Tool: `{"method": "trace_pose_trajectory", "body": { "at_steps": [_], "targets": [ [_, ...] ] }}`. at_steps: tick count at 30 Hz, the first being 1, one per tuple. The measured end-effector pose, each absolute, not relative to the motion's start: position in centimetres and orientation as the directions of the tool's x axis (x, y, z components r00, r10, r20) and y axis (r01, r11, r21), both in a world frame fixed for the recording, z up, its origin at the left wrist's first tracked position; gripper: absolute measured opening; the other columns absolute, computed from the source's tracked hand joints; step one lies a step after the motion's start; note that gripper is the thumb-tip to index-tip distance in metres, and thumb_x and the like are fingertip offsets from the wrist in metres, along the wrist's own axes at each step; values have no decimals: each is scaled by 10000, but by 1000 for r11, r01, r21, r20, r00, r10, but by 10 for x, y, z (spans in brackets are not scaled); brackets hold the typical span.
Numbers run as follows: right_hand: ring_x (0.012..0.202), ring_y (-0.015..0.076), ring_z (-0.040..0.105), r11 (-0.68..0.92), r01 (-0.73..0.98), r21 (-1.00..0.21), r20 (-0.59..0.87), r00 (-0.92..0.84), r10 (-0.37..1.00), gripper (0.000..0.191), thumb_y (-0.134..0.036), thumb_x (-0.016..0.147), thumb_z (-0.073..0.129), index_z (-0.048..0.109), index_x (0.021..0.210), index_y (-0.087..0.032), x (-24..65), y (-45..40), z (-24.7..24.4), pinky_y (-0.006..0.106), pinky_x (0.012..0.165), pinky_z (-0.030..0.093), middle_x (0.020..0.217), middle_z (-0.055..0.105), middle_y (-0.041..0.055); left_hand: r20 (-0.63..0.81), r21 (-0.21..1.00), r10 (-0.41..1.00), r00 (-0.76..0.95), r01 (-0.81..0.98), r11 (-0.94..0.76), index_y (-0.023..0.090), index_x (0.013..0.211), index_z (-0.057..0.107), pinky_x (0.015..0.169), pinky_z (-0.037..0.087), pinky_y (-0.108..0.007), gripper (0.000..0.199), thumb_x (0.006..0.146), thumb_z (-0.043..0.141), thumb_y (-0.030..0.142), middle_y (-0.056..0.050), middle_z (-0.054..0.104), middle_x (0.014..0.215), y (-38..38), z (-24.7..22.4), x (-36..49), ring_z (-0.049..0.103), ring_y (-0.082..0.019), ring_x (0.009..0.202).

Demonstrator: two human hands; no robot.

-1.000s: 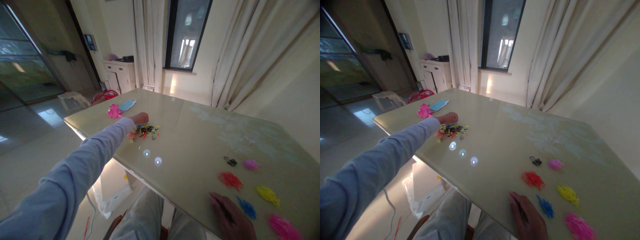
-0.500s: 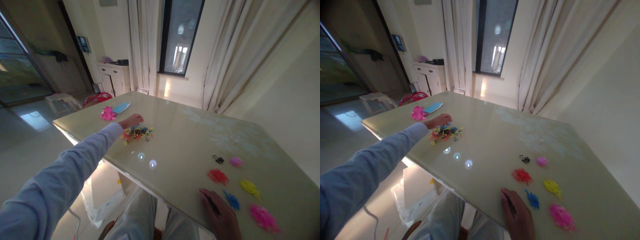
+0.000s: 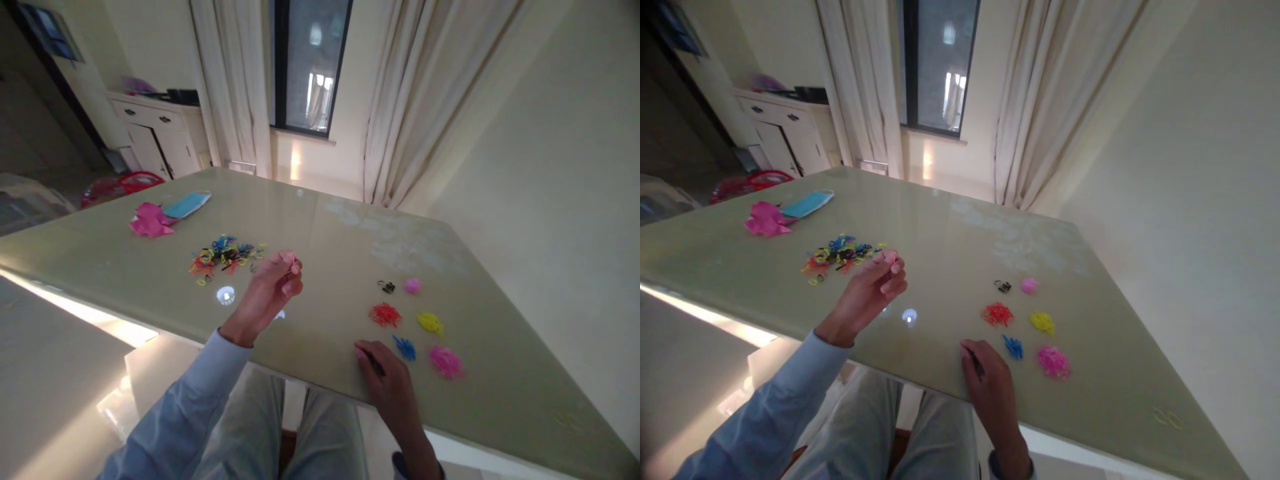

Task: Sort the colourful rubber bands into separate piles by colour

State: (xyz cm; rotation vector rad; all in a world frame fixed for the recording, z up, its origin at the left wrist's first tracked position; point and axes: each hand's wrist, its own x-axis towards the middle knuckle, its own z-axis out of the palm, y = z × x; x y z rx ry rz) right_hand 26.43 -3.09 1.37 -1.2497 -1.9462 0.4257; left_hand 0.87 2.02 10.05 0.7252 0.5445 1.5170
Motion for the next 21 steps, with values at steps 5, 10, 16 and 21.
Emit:
{"method": "trace_pose_trajectory", "body": {
  "at_steps": [5, 10, 16, 21],
  "targets": [
    [757, 175, 682, 458, 625, -632, 424, -216, 879, 230, -288, 947, 494, 701, 927, -191, 261, -33, 16, 265, 710, 541, 820, 723, 62, 72, 787, 996, 52, -616, -25, 204, 865, 634, 440, 281, -181, 180, 792, 731, 338, 37, 515, 673, 11, 102, 31, 353, -33, 458],
    [761, 173, 677, 465, 621, -631, 436, -213, 874, 199, -245, 934, 505, 696, 921, -191, 259, -34, 17, 259, 692, 524, 824, 720, 56, 60, 846, 996, 63, -533, -17, 209, 881, 668, 442, 284, -179, 211, 768, 748, 368, 19, 560, 690, 7, 102, 42, 395, -38, 471],
    [755, 184, 647, 441, 663, -605, 430, -195, 882, 200, -223, 930, 495, 693, 929, -192, 254, -37, 16, 280, 699, 495, 806, 699, 57, 65, 893, 992, 110, -450, -9, 224, 959, 674, 441, 318, -183, 262, 749, 764, 354, 8, 633, 717, 10, 95, 63, 431, -44, 469],
    [737, 181, 608, 406, 748, -525, 398, -205, 894, 186, -156, 904, 508, 688, 928, -198, 249, -41, 17, 276, 688, 457, 778, 667, 42, 73, 972, 957, 280, -236, -5, 196, 976, 692, 452, 383, -198, 300, 719, 774, 324, -14, 685, 734, 17, 94, 103, 504, -71, 490]
  ]
}}
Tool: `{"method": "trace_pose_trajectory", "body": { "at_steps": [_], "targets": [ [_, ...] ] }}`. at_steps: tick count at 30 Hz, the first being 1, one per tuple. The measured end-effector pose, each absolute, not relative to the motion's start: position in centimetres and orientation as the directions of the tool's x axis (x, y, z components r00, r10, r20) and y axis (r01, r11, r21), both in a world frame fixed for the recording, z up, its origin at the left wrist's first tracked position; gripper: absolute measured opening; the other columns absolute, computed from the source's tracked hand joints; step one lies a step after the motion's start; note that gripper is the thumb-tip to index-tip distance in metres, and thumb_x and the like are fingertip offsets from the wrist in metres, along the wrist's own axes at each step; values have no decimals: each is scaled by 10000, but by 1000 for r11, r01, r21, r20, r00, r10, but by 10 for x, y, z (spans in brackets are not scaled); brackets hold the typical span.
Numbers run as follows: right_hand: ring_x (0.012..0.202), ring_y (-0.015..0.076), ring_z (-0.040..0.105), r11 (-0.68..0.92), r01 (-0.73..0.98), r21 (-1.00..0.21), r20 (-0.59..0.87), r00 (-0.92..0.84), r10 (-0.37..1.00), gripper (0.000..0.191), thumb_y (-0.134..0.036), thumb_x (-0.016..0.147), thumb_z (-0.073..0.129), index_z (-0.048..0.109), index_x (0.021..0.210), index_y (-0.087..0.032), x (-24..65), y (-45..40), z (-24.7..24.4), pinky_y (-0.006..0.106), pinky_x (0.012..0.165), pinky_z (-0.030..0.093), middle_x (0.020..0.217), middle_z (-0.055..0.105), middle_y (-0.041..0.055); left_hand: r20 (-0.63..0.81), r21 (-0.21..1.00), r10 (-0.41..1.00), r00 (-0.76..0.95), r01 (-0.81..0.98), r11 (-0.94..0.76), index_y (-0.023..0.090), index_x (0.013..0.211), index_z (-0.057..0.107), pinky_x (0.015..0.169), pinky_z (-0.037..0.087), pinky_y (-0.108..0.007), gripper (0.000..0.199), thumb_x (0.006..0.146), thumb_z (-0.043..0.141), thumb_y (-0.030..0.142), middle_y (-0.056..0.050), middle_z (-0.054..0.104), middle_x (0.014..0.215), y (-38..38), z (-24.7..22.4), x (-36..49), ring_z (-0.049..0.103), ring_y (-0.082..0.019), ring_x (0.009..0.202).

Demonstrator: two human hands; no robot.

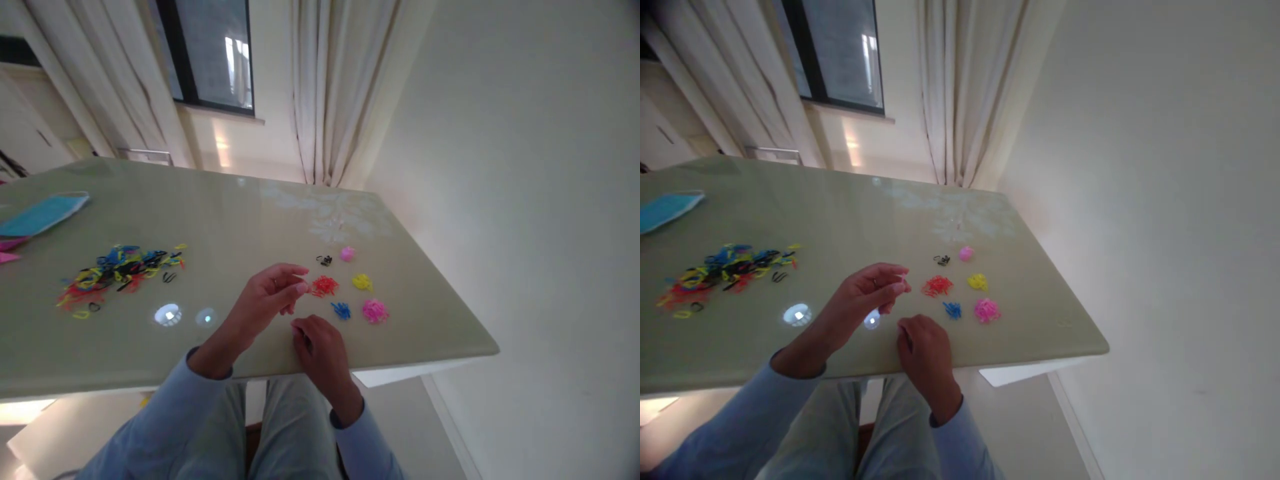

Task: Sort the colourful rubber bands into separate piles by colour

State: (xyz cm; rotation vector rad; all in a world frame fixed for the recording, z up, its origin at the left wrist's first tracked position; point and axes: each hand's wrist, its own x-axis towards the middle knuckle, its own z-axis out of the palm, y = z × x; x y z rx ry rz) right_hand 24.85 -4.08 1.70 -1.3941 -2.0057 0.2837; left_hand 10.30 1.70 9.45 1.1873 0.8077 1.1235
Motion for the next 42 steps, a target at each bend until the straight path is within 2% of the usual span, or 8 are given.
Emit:
{"method": "trace_pose_trajectory", "body": {
  "at_steps": [4, 7, 12, 16, 23, 33, 39, 42],
  "targets": [
    [749, 181, 606, 386, 791, -474, 373, -217, 902, 155, -137, 873, 531, 674, 893, -193, 247, -42, 17, 268, 683, 440, 788, 674, 46, 84, 996, 874, 478, -51, -68, 159, 1031, 660, 521, 468, -229, 318, 761, 711, 317, -47, 720, 821, 31, 97, 151, 586, -107, 558],
    [765, 193, 627, 375, 808, -455, 351, -225, 909, 140, -122, 831, 556, 676, 866, -187, 247, -42, 14, 273, 675, 440, 808, 703, 58, 149, 949, 800, 582, 144, -282, 152, 1042, 661, 624, 499, -253, 251, 812, 630, 250, -67, 735, 879, 45, 95, 188, 662, -152, 702],
    [823, 226, 667, 388, 803, -452, 343, -245, 907, 154, -127, 785, 586, 705, 871, -173, 248, -41, 6, 289, 717, 470, 860, 741, 88, 187, 602, 636, 748, 425, -676, 186, 892, 722, 723, 463, -275, 159, 843, 573, 218, -51, 746, 870, 68, 84, 233, 659, -176, 780],
    [842, 236, 681, 383, 801, -460, 346, -236, 908, 165, -143, 789, 580, 716, 881, -159, 248, -41, 6, 294, 726, 487, 875, 748, 106, 90, 478, 613, 785, 506, -718, 206, 885, 734, 704, 443, -271, 192, 850, 547, 230, -50, 739, 874, 76, 76, 251, 651, -183, 786],
    [814, 242, 690, 360, 819, -448, 281, -253, 926, 138, -163, 800, 596, 722, 857, -163, 246, -41, 5, 300, 715, 494, 823, 750, 113, 68, 409, 577, 814, 505, -760, 200, 890, 726, 662, 419, -270, 186, 835, 550, 228, -67, 730, 885, 74, 70, 257, 646, -203, 806],
    [842, 207, 663, 412, 745, -524, 331, -267, 905, 182, -138, 851, 544, 698, 940, -176, 252, -41, 12, 281, 742, 480, 916, 733, 85, 234, 574, 645, 728, 432, -696, 180, 867, 720, 676, 442, -255, 160, 852, 579, 253, -33, 729, 821, 67, 84, 220, 608, -141, 676],
    [790, 195, 632, 426, 725, -541, 395, -227, 890, 155, -155, 885, 557, 697, 940, -190, 253, -41, 11, 281, 717, 470, 821, 698, 61, 277, 802, 826, 491, 356, -480, 176, 863, 718, 623, 457, -223, 207, 852, 576, 326, -17, 727, 783, 55, 83, 149, 618, -127, 659],
    [795, 193, 631, 443, 697, -564, 424, -217, 879, 150, -159, 895, 555, 696, 935, -187, 254, -42, 11, 284, 730, 474, 828, 703, 62, 257, 826, 912, 319, 418, -378, 170, 869, 709, 575, 444, -224, 257, 838, 585, 393, -12, 711, 735, 49, 69, 105, 588, -122, 596]
  ]
}}
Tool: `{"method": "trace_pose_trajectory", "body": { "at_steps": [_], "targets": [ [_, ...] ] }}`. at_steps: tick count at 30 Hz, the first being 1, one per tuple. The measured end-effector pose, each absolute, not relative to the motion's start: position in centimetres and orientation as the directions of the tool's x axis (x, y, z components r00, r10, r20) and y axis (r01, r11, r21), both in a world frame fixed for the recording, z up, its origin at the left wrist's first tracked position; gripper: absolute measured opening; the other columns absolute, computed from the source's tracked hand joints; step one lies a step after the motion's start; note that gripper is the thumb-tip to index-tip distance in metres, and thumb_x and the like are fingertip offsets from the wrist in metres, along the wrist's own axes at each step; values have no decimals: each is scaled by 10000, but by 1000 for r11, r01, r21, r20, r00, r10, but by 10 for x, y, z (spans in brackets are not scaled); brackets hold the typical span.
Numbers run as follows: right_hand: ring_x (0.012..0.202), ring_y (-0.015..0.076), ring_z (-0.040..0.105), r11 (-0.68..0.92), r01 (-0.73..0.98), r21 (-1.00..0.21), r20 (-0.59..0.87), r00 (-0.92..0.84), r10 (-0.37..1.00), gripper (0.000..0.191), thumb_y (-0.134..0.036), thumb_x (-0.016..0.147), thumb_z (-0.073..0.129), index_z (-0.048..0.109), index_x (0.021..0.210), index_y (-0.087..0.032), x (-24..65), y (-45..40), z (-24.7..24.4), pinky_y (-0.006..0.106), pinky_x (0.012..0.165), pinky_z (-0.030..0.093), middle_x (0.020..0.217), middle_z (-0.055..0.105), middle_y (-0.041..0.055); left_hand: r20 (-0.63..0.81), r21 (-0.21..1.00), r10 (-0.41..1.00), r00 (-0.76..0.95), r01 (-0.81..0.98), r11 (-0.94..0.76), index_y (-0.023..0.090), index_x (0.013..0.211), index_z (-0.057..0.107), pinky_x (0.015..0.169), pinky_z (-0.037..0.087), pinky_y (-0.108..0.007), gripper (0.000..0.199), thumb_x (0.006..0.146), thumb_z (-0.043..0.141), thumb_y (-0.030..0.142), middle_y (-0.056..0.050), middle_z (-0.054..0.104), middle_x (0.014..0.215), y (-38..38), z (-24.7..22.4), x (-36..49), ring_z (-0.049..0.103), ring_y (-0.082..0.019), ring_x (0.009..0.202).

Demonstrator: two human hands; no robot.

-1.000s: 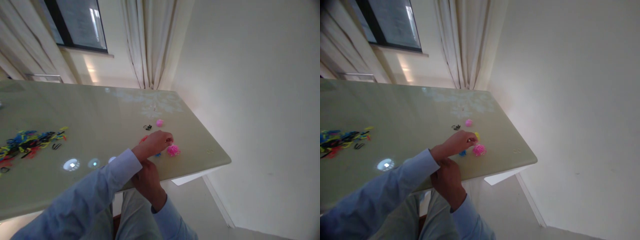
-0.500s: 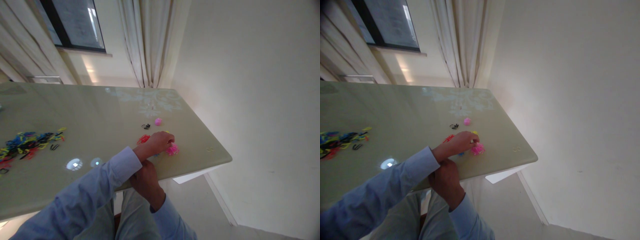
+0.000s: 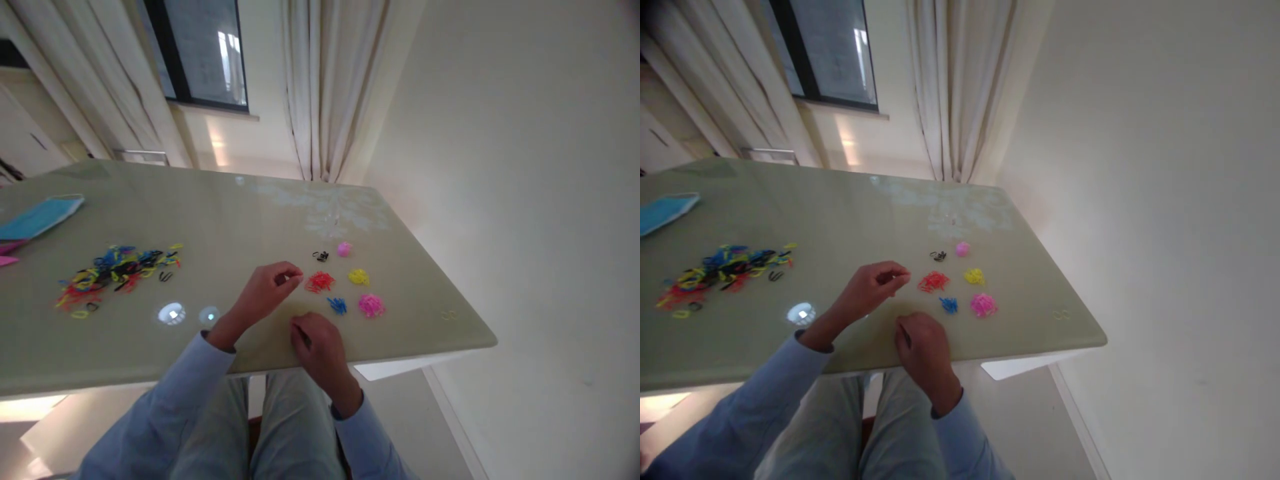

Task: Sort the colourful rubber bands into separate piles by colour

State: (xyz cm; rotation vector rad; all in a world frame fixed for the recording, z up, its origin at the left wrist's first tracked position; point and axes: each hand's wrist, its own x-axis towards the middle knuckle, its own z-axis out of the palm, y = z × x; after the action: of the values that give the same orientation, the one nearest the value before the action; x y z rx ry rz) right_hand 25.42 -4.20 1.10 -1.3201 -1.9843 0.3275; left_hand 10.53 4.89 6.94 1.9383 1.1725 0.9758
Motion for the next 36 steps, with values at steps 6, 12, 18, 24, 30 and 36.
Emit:
{"method": "trace_pose_trajectory", "body": {
  "at_steps": [6, 12, 18, 24, 30, 36],
  "targets": [
    [792, 192, 647, 456, 655, -603, 446, -198, 873, 193, -223, 930, 512, 701, 933, -185, 257, -41, 13, 302, 741, 494, 825, 711, 69, 265, 759, 961, 85, 597, -262, 186, 813, 695, 618, 457, -254, 264, 819, 555, 410, -24, 713, 737, 27, 44, 24, 602, -145, 621],
    [744, 203, 667, 278, 603, -748, 248, -135, 959, 195, -317, 886, 555, 724, 898, -220, 261, -32, 20, 318, 682, 520, 850, 739, 74, 173, 870, 981, -85, 480, -112, 187, 819, 689, 658, 468, -258, 249, 806, 562, 400, -27, 707, 761, 13, 28, -19, 615, -155, 683],
    [605, 167, 626, 138, 401, -906, 58, -204, 977, 231, -377, 825, 616, 713, 943, -204, 226, -11, 40, 273, 553, 507, 734, 692, 36, 151, 938, 982, -111, 329, -107, 164, 802, 676, 620, 442, -242, 242, 792, 568, 380, -15, 670, 717, 19, 26, -18, 577, -137, 643],
    [641, 121, 619, 336, 326, -884, 149, -484, 862, 281, -320, 844, 604, 676, 1064, -162, 141, 37, 77, 233, 604, 499, 801, 676, 26, 207, 903, 976, -62, 396, -166, 156, 822, 686, 649, 432, -246, 213, 822, 541, 311, -27, 690, 754, 21, 21, -17, 579, -142, 669],
    [608, 81, 628, 509, 467, -723, 163, -601, 783, 285, -198, 859, 576, 650, 1126, -133, 38, 107, 101, 219, 670, 513, 939, 702, 33, 197, 907, 980, -36, 385, -169, 152, 868, 685, 635, 431, -245, 190, 814, 524, 237, -31, 701, 774, 22, 17, -16, 593, -141, 661],
    [891, 122, 676, 684, 626, -375, 115, -701, 704, 278, -171, 882, 572, 687, 1135, -161, -43, 149, 92, 201, 834, 475, 1071, 737, 41, 138, 819, 990, 31, 558, -132, 143, 858, 689, 682, 482, -308, 204, 785, 498, 137, -106, 723, 843, 21, 23, -16, 655, -211, 750]
  ]
}}
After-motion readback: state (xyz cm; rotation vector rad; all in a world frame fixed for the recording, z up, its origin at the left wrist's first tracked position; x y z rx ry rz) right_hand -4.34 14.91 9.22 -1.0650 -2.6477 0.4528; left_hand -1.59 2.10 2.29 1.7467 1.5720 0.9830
